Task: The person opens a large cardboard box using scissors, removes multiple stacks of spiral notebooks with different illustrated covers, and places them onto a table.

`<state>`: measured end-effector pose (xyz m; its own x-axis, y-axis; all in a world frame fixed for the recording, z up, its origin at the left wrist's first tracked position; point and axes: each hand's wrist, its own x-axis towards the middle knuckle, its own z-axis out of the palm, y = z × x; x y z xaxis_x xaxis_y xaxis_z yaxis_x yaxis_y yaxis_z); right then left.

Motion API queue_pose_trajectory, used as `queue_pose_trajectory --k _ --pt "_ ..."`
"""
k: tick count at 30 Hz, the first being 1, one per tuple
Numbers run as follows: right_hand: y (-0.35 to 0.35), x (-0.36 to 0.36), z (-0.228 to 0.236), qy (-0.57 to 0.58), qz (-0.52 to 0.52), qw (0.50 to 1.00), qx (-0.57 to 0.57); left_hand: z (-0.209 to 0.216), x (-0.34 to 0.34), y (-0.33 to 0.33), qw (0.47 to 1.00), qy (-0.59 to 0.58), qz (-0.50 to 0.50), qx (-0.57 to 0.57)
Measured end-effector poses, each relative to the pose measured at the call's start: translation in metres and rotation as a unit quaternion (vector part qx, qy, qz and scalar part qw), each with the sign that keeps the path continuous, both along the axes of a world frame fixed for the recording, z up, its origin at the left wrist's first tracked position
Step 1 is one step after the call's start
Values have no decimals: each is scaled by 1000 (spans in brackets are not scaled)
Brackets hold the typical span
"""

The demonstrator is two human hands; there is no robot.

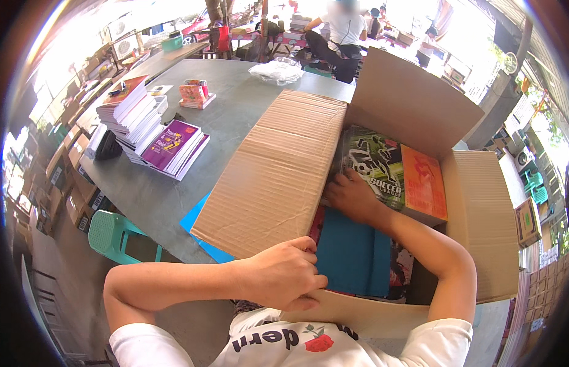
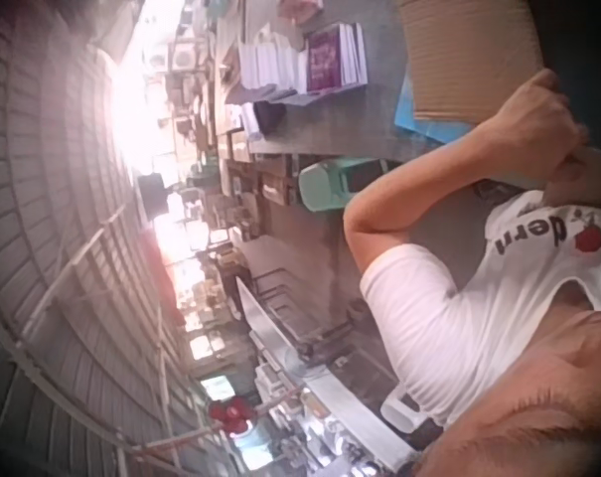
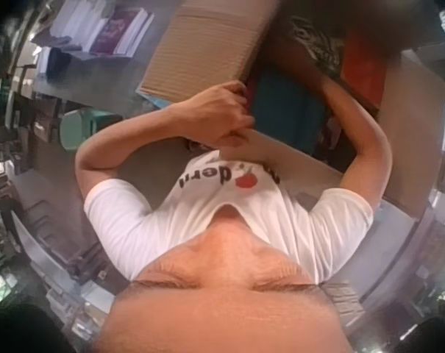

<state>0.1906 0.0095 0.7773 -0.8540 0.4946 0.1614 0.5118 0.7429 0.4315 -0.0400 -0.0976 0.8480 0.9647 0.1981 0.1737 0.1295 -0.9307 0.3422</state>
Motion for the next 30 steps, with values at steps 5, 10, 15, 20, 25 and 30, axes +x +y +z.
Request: queue_pose_trajectory --k 5,10,15,20,25,30 --pt "-2 5 17 -26 -16 1000 -9 -3 1 0 1000 8 0 -4" --pt "2 14 16 20 20 1000 1 -3 3 1 1000 2 -5 -3" --pt "6 18 27 31 22 998 -48 -2 2 2 1000 -4 -5 -13" --pt "9 24 48 105 11 994 -26 -8 1 2 999 -29 -5 -34" --pt "11 31 62 103 28 993 -41 -6 0 3 999 -25 -9 -30" --pt "11 34 70 114 14 991 -67 -4 1 4 999 -16 -9 -32"
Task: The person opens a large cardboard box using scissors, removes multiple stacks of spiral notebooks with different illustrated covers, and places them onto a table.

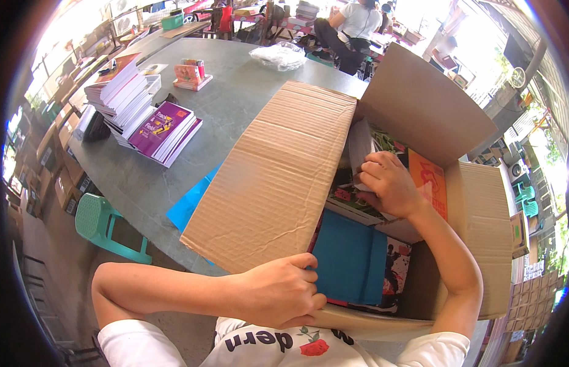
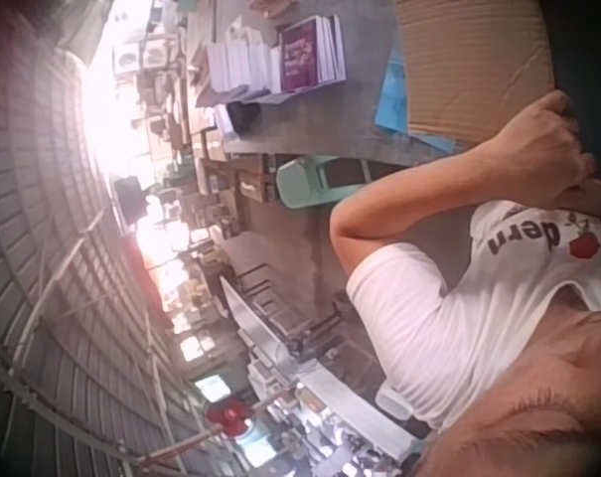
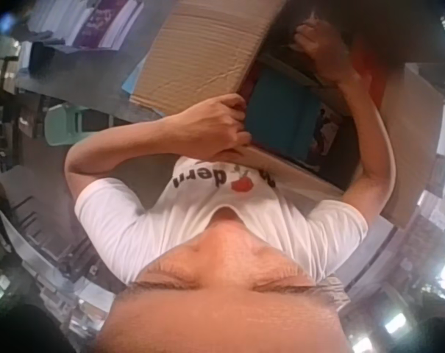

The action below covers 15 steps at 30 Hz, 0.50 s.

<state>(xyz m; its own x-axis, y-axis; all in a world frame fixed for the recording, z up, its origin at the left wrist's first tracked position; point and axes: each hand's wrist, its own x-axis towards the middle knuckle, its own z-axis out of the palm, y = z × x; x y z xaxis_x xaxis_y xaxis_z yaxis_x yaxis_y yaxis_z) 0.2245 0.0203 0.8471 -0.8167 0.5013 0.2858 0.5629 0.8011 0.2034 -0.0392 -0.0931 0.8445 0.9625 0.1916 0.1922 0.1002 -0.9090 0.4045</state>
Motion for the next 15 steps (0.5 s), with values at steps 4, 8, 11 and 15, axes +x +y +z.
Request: queue_pose_trajectory --k 4,8,11,15 --pt "3 4 9 45 -9 999 -6 2 -2 0 1000 10 1 2" --pt "8 8 6 108 11 994 24 -1 -2 -1 1000 -10 5 -1" --pt "6 7 8 106 -2 994 38 -2 -3 -2 1000 -8 6 -17" --pt "8 14 15 134 -20 990 43 -5 -5 -2 1000 -21 0 6"
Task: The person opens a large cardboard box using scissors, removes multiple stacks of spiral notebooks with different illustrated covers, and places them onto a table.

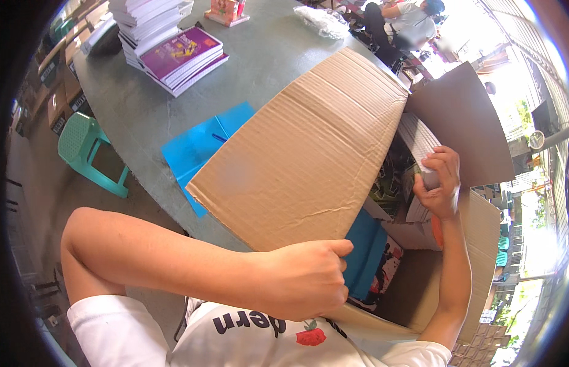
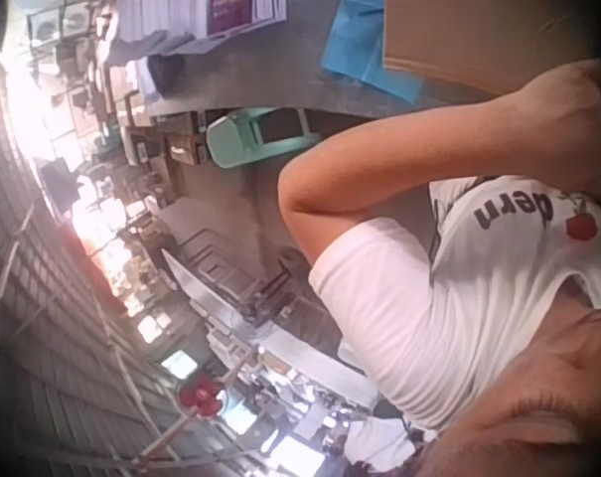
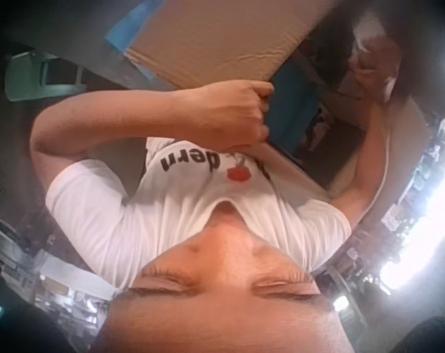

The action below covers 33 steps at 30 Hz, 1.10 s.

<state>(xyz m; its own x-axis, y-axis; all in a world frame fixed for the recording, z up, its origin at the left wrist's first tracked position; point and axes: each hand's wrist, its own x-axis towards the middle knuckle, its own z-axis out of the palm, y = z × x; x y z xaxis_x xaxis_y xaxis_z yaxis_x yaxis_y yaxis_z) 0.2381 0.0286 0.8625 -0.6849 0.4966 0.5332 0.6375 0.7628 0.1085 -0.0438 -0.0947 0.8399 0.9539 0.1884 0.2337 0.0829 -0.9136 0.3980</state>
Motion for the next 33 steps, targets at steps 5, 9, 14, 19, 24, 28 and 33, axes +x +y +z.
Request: queue_pose_trajectory --k 5,9,14,19,24,28,33 --pt "2 -4 3 -9 -2 1000 -4 -7 -2 -2 1000 -27 -2 13" --pt "0 3 6 4 -6 1000 -5 1 4 2 999 -20 -13 -36" --pt "7 2 -4 12 19 1000 -6 53 47 73 750 67 224 -619" --pt "-2 6 -4 99 31 994 42 39 119 135 672 -58 318 -666" --pt "-5 4 -15 -5 131 989 70 13 144 179 526 -183 161 -815" --pt "-67 -30 36 -102 88 990 39 -9 148 187 699 -161 290 -633" --pt "-101 43 30 215 -208 927 -225 17 137 170 645 -189 383 -633"
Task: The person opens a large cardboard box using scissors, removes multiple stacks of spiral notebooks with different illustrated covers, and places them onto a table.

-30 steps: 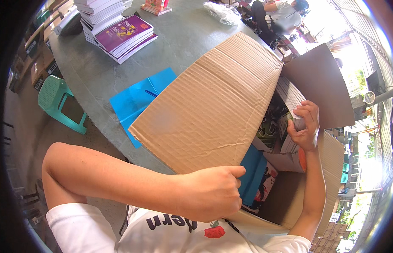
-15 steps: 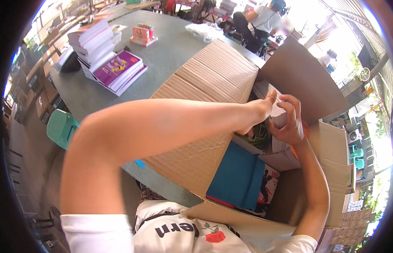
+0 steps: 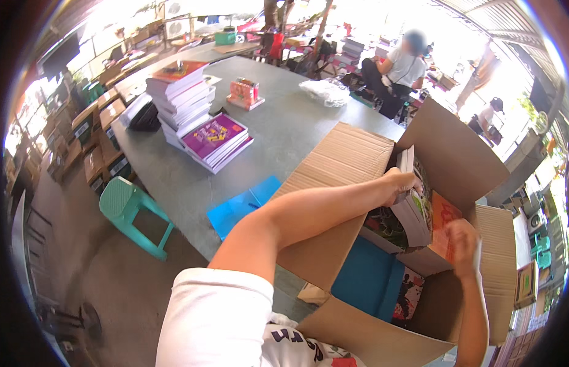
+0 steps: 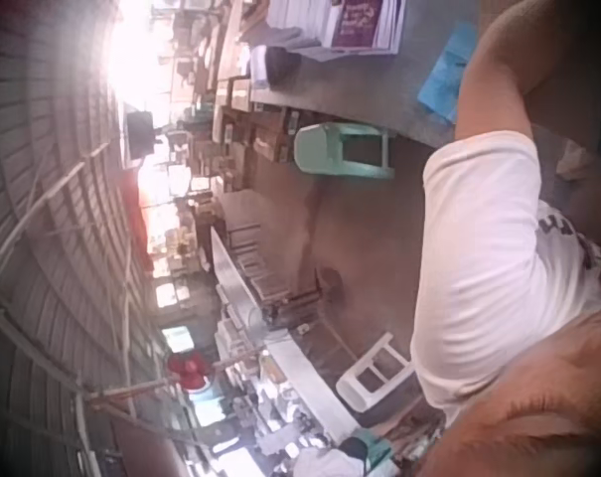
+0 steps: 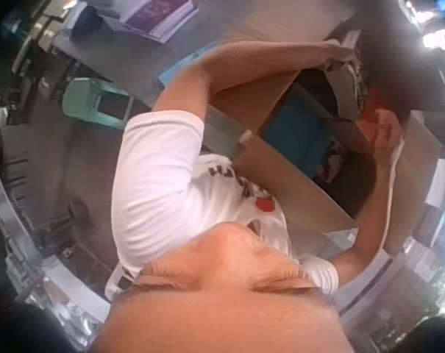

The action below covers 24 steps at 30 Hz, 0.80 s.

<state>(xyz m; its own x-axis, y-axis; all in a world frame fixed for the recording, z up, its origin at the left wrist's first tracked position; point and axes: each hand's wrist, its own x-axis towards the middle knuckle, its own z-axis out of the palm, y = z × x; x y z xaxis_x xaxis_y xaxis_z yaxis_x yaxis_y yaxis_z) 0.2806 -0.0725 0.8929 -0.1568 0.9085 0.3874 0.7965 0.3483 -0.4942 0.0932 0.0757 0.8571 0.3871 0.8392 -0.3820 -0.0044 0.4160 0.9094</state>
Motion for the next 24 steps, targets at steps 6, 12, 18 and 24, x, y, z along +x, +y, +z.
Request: queue_pose_trajectory --k 6,12,18,24 --pt "-14 3 -14 493 -143 798 -315 47 -68 -11 923 -357 -139 -42" --pt "60 -177 47 537 156 802 -209 31 -224 -5 823 -320 -152 444" --pt "189 -342 -7 577 180 684 -409 -10 -410 38 748 -57 -63 658" --pt "260 -482 -65 545 128 704 -437 -66 -566 16 933 -253 216 135"
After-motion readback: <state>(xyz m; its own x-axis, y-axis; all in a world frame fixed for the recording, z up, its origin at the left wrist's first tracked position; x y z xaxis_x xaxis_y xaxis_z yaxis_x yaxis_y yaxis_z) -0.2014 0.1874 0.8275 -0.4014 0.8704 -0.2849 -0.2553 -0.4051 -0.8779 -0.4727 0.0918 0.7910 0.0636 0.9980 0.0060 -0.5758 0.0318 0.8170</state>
